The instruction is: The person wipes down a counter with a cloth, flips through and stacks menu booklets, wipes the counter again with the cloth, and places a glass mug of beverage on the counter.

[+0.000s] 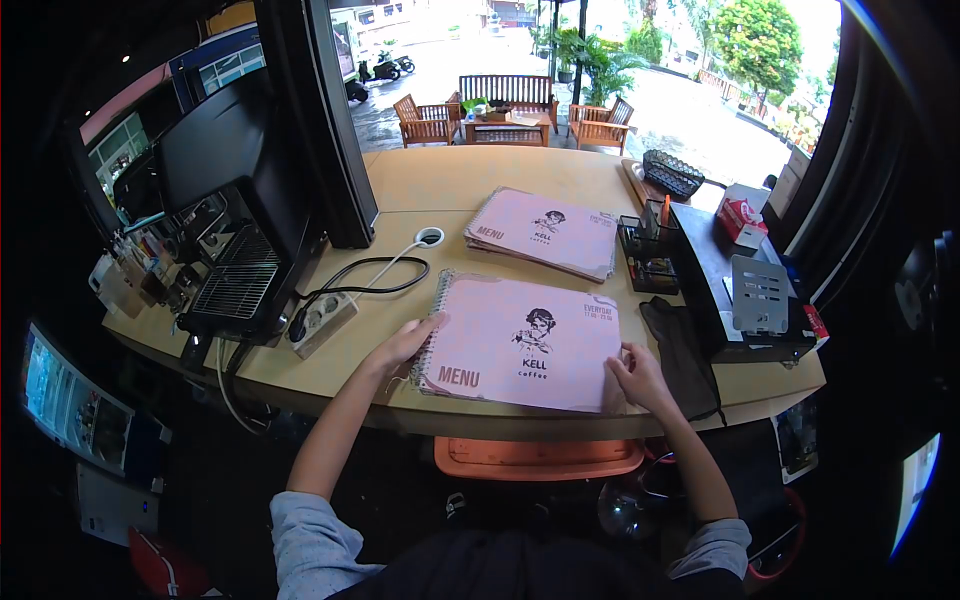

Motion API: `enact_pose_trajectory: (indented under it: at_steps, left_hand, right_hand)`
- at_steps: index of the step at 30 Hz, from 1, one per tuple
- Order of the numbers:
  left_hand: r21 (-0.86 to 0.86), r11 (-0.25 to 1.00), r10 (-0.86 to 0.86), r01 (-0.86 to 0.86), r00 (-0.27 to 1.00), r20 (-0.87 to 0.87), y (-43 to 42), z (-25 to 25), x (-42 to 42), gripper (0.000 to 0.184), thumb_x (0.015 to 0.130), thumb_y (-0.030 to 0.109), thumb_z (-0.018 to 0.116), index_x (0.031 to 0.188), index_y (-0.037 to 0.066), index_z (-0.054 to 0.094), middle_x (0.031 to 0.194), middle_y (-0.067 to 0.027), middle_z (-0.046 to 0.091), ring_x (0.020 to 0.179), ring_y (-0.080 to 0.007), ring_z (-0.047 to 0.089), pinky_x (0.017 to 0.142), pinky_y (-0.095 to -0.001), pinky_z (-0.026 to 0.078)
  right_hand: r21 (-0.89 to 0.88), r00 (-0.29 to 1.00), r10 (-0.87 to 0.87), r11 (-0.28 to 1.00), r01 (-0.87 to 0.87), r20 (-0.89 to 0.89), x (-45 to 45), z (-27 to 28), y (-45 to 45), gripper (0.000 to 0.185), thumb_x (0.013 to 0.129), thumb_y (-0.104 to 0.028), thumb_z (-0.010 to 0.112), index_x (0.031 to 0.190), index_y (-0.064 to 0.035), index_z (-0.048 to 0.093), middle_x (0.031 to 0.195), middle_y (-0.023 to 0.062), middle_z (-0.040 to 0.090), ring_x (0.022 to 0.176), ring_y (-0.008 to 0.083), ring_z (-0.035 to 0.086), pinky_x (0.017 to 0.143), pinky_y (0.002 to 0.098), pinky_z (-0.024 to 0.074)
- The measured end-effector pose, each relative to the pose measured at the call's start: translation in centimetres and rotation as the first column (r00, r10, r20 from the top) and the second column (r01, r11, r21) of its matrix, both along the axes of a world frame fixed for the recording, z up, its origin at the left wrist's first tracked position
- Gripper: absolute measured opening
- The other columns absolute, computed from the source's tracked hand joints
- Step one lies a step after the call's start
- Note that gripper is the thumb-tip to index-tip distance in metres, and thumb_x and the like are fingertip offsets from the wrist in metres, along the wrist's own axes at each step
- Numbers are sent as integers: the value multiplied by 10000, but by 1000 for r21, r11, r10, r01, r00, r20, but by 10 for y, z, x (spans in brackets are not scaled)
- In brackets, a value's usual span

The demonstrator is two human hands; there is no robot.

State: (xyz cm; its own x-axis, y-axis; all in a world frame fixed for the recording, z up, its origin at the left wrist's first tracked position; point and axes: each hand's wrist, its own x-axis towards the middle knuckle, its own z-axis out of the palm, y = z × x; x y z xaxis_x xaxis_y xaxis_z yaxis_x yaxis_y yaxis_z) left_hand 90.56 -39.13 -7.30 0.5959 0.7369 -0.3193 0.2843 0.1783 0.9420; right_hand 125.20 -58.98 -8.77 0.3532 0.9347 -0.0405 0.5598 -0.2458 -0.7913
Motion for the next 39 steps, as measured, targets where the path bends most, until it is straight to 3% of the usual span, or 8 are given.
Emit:
enact_pose_trajectory:
  at_steps: [4,7,10,19,21,23,34,39]
  left_hand:
    - [-120,988,80,-100,985,-156,-3,28,9,687,833,551,516,1185,-39,512,1110,-139,583,1030,-201,549,899,-301,405]
    - [-72,997,16,-22,997,-72,2,22,17,700,806,545,559,1161,-58,527,1070,-161,600,1035,-219,555,887,-346,418]
    - [48,991,-102,126,934,-342,-4,37,19,675,802,484,599,1177,-67,491,1059,-168,601,973,-210,597,837,-328,487]
    - [-283,959,119,-34,950,288,-4,28,30,439,812,253,630,1057,-98,535,912,-158,633,742,-184,654,627,-278,550]
    - [-39,990,140,-135,937,321,-17,44,27,444,799,221,648,1109,-60,501,945,-143,616,798,-181,637,692,-289,536]
    - [68,989,92,-128,918,387,-19,53,24,470,787,208,660,1138,-45,475,974,-137,603,831,-180,625,721,-291,525]
    - [364,911,-41,-192,837,546,27,24,-1,792,679,82,724,1330,59,273,1206,-122,476,1109,-222,486,934,-356,416]
    - [420,887,-100,-194,807,583,26,21,-2,767,682,85,716,1318,23,292,1205,-111,474,1116,-214,468,945,-354,397]
  right_hand:
    - [389,986,-154,914,115,68,-14,-48,28,452,840,-197,588,1170,80,449,1083,239,460,1032,349,448,925,396,355]
    - [363,985,-167,921,145,31,-16,-48,32,506,841,-200,586,1221,81,407,1103,253,440,1061,364,424,940,396,342]
    - [357,983,-182,920,163,21,-17,-47,31,526,843,-207,588,1240,80,397,1088,242,446,1056,352,435,937,381,349]
    - [419,980,-153,887,194,-129,-6,-53,43,525,861,-243,584,1244,55,384,1111,212,465,1055,296,461,921,355,368]
    - [493,979,-115,850,184,-167,-2,-48,53,495,869,-257,580,1222,40,400,1114,198,483,1035,267,485,900,342,390]
    - [361,833,9,904,231,-553,-2,-4,55,415,879,-260,580,1146,7,407,1083,142,523,976,189,522,835,297,434]
    - [734,999,20,679,15,-39,-33,49,75,612,866,-284,607,1261,21,253,1156,152,442,1094,196,417,929,296,345]
    - [754,992,15,651,84,-124,-29,16,83,685,869,-290,598,1302,57,198,1209,171,415,1131,213,408,933,286,362]
